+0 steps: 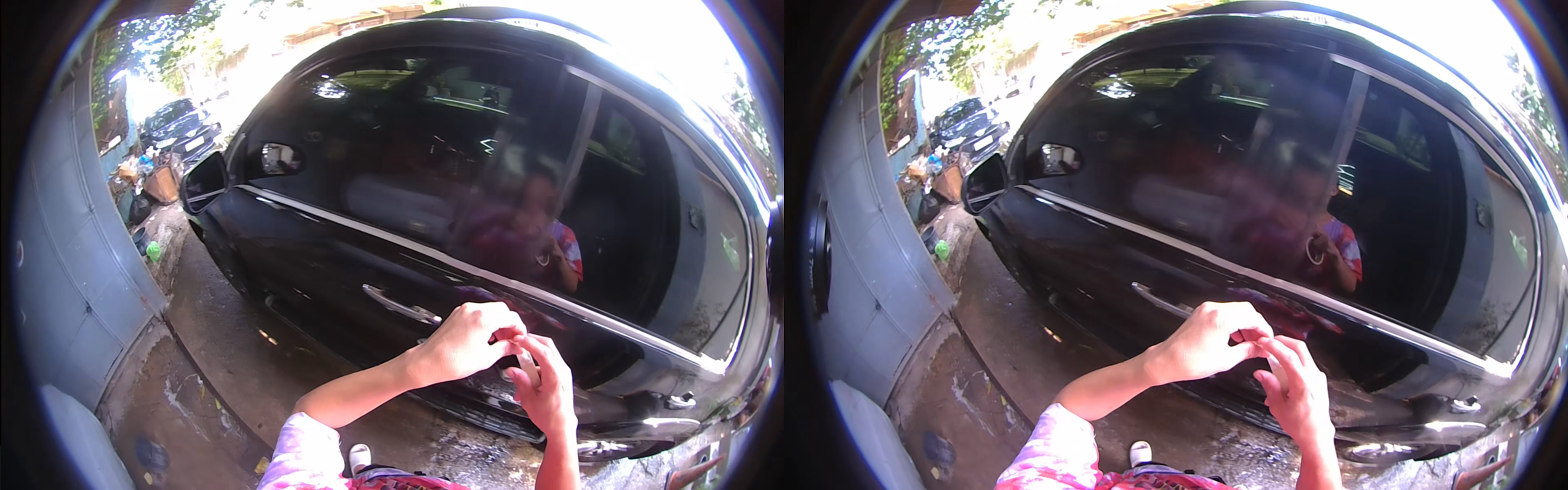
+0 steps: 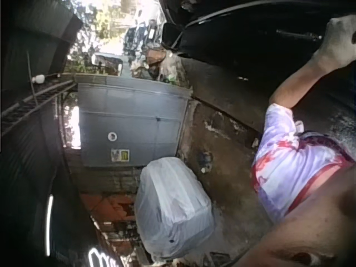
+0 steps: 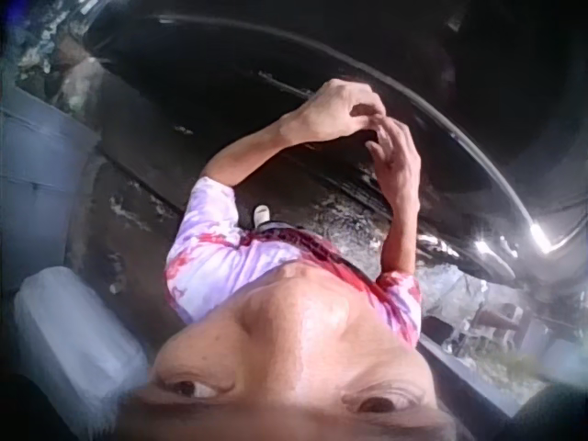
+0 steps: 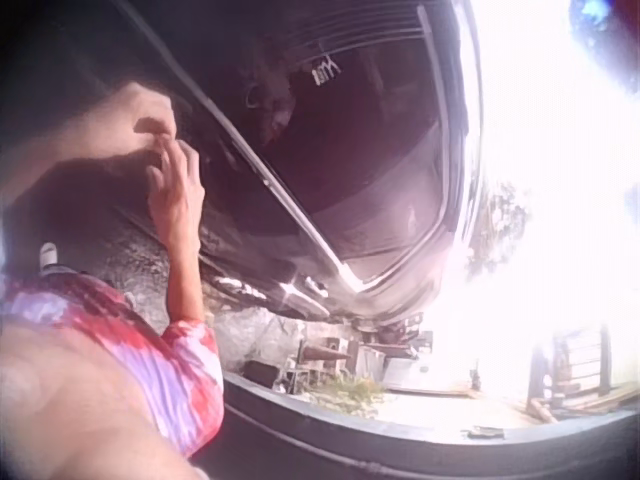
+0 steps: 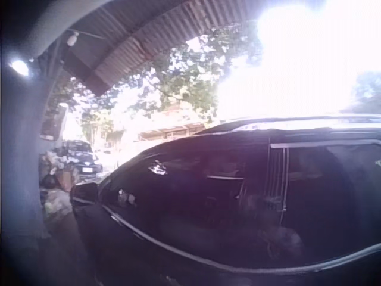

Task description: The person applies a strip of white tape along the upper edge of a black car door and window frame. They smooth the tape with their fingers, tear off sections, and continue applying it along the door's perimeter.

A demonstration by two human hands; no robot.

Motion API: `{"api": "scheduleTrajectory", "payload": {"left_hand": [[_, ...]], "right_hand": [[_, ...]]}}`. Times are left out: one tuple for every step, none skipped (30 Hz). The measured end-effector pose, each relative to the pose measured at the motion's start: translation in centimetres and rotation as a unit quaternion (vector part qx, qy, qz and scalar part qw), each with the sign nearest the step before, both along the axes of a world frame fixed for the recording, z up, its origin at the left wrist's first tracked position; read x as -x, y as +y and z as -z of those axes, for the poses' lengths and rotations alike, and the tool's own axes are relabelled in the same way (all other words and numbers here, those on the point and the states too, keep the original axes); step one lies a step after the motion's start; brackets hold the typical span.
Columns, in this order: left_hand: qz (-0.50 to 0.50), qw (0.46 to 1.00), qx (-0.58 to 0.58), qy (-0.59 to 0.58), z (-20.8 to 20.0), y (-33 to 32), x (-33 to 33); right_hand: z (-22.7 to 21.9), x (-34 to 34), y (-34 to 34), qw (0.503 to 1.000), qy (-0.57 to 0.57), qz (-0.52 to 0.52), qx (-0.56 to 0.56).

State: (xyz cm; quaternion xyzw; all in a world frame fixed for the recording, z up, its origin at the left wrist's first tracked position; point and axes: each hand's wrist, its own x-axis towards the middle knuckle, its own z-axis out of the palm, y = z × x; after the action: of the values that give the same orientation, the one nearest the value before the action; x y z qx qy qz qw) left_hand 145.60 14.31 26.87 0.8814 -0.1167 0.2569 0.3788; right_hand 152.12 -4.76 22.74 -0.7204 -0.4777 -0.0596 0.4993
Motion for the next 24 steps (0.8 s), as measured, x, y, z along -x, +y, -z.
{"api": "scheduleTrajectory", "payload": {"left_hand": [[0.022,0.999,0.038,-0.027,0.2,2.5,1.1],[0.015,0.999,0.038,-0.027,0.1,5.1,2.3],[0.007,0.999,0.038,-0.026,-0.4,7.9,3.5],[-0.008,0.999,0.049,-0.017,-0.4,10.1,5.0],[-0.037,0.999,0.039,-0.007,-0.4,12.2,6.5],[-0.058,0.997,0.056,0.006,0.0,14.2,7.9],[-0.077,0.994,0.069,0.020,0.2,15.9,9.1],[-0.097,0.991,0.083,0.033,0.3,17.7,10.4],[-0.111,0.985,0.120,0.055,0.5,19.5,11.5],[-0.117,0.981,0.147,0.053,0.8,21.1,12.5],[-0.124,0.975,0.174,0.052,1.2,22.7,13.6],[-0.134,0.969,0.201,0.049,1.5,24.3,14.7],[-0.134,0.963,0.232,0.040,1.9,25.5,15.4],[-0.127,0.956,0.263,-0.009,3.1,26.7,15.7],[-0.136,0.946,0.293,-0.018,3.8,27.6,16.2],[-0.139,0.937,0.319,-0.030,4.0,28.3,16.3],[-0.148,0.930,0.335,-0.043,4.8,28.7,16.5],[-0.156,0.922,0.351,-0.056,5.8,28.9,16.6],[-0.167,0.916,0.358,-0.065,6.4,29.6,16.6],[-0.161,0.898,0.397,-0.095,7.0,30.4,16.2],[-0.152,0.878,0.436,-0.125,7.5,31.3,15.6],[-0.147,0.860,0.466,-0.151,7.7,32.4,15.6],[-0.115,0.842,0.488,-0.200,7.3,34.2,15.5],[-0.132,0.844,0.478,-0.205,6.6,35.7,15.8]], "right_hand": [[-0.1,1.1,2.4,0.999,-0.031,0.000,-0.009],[-0.3,2.3,4.9,0.998,-0.061,-0.002,-0.018],[-1.1,3.4,7.7,0.998,-0.057,0.000,-0.009],[-2.0,4.6,10.1,0.999,-0.045,-0.004,0.011],[-2.7,5.6,12.5,0.999,-0.032,-0.009,0.032],[-3.1,6.2,14.7,0.995,-0.086,-0.019,0.045],[-3.4,6.7,16.9,0.989,-0.138,-0.027,0.053],[-3.8,7.2,19.0,0.979,-0.191,-0.038,0.059],[-4.3,7.8,21.1,0.978,-0.184,-0.059,0.078],[-4.8,8.4,22.9,0.974,-0.194,-0.073,0.095],[-5.4,9.0,24.8,0.968,-0.204,-0.090,0.111],[-5.7,9.6,26.7,0.962,-0.214,-0.108,0.127],[-5.9,9.8,28.2,0.955,-0.232,-0.114,0.145],[-5.7,10.0,29.8,0.951,-0.237,-0.124,0.157],[-5.5,10.1,31.3,0.946,-0.243,-0.137,0.168],[-5.6,9.9,32.4,0.940,-0.253,-0.144,0.178],[-4.8,9.1,33.4,0.930,-0.285,-0.151,0.174],[-4.8,8.8,34.3,0.936,-0.270,-0.157,0.162],[-4.7,8.5,35.4,0.944,-0.250,-0.164,0.142],[-4.8,8.2,36.4,0.951,-0.229,-0.167,0.123],[-5.3,7.9,37.3,0.936,-0.259,-0.188,0.147],[-5.3,8.0,38.6,0.926,-0.288,-0.199,0.142],[-5.1,8.1,40.0,0.915,-0.317,-0.207,0.138],[-4.9,8.2,41.3,0.902,-0.349,-0.212,0.139]]}}
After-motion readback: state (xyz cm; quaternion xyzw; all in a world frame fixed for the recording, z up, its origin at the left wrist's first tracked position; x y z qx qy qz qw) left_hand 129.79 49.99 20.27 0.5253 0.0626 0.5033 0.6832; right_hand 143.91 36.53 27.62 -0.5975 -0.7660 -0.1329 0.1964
